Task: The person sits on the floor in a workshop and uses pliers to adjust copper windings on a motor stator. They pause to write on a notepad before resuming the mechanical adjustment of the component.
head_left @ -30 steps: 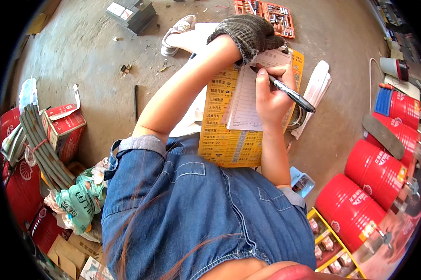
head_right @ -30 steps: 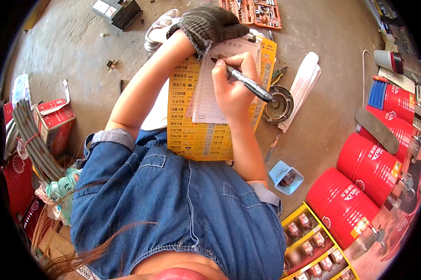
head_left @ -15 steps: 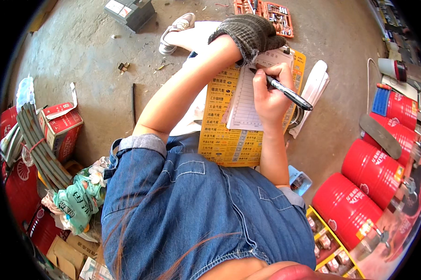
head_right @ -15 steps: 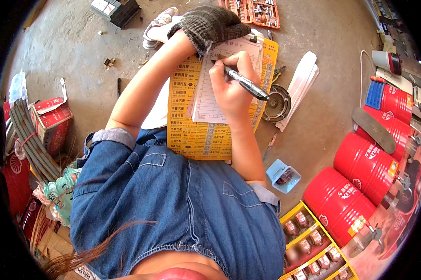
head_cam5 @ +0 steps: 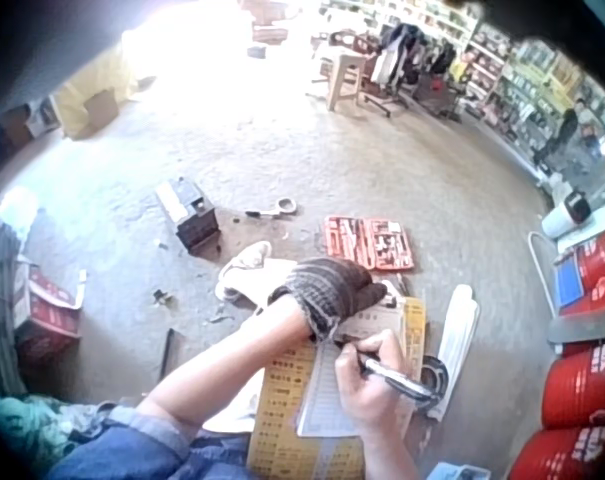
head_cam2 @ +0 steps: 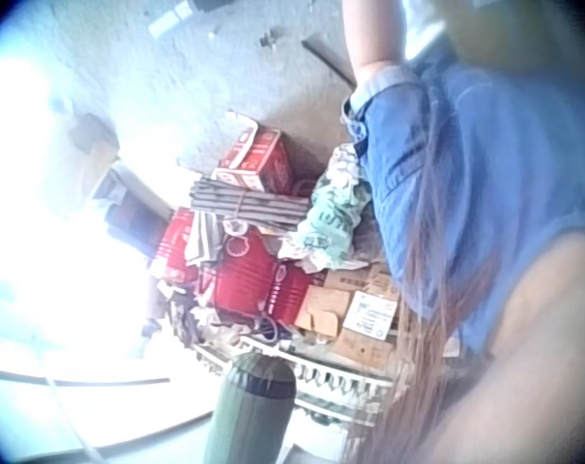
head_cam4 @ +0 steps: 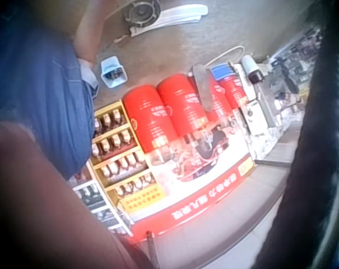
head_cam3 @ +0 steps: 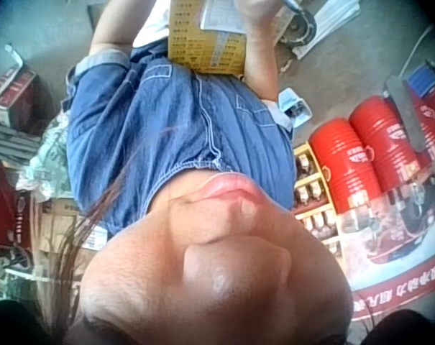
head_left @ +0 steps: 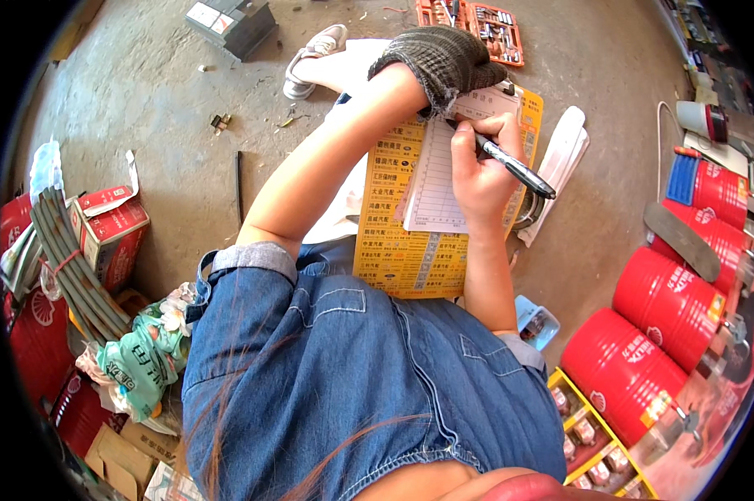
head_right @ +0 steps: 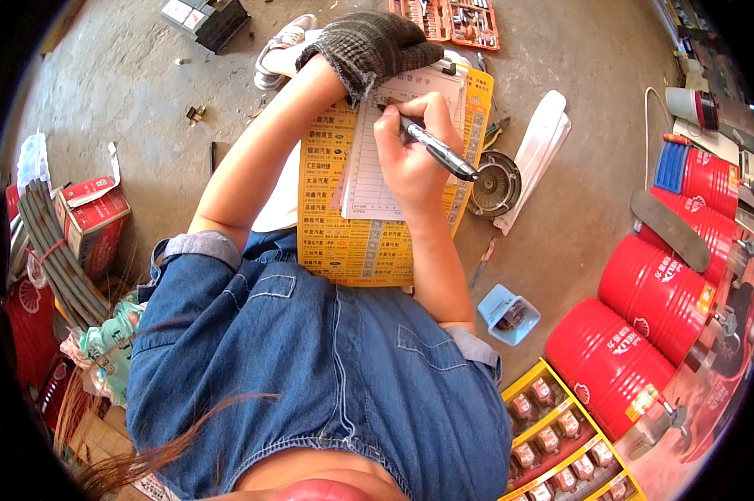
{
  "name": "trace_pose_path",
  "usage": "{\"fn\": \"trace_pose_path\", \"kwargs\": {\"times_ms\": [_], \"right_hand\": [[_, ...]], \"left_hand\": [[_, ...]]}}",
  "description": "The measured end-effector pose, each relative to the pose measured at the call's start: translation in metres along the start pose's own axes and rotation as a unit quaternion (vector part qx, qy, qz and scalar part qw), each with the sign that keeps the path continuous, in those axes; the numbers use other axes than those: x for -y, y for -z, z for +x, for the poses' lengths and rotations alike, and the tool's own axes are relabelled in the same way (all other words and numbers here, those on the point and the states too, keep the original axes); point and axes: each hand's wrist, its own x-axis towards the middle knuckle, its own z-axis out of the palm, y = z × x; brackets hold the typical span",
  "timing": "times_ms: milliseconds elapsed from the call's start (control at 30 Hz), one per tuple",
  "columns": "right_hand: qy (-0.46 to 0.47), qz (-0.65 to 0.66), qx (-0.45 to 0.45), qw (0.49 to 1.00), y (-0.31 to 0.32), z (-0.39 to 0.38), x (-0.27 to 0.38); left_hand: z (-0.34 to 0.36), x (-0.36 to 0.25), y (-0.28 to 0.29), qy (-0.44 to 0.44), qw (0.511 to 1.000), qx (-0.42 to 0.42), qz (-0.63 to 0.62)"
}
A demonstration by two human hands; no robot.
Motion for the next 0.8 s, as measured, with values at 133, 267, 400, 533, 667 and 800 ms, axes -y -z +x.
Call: {"fn": "trace_pose_path", "kwargs": {"times_ms": [133,267,400,533,667,800], "right_hand": [[-0.009,0.01,0.005,1.0,0.001,0.001,0.003],[-0.003,-0.004,0.015,1.0,0.003,0.001,0.001],[0.005,0.0,-0.002,1.0,0.001,0.0,0.004],[0.005,0.021,-0.027,0.999,0.001,-0.002,-0.002],[-0.002,0.013,-0.027,1.0,0.0,0.001,0.005],[-0.012,0.02,-0.01,1.0,0.002,0.001,0.002]], "left_hand": [[0.002,0.004,-0.003,-0.021,1.0,-0.016,0.017],[0.001,-0.001,0.001,-0.008,1.0,-0.004,0.013],[-0.001,-0.002,0.004,-0.008,1.0,0.009,0.012],[-0.004,-0.007,0.006,-0.005,1.0,-0.002,0.008],[-0.001,-0.003,0.002,-0.011,1.0,-0.008,0.012],[-0.001,0.0,-0.001,-0.015,1.0,-0.01,0.008]]}}
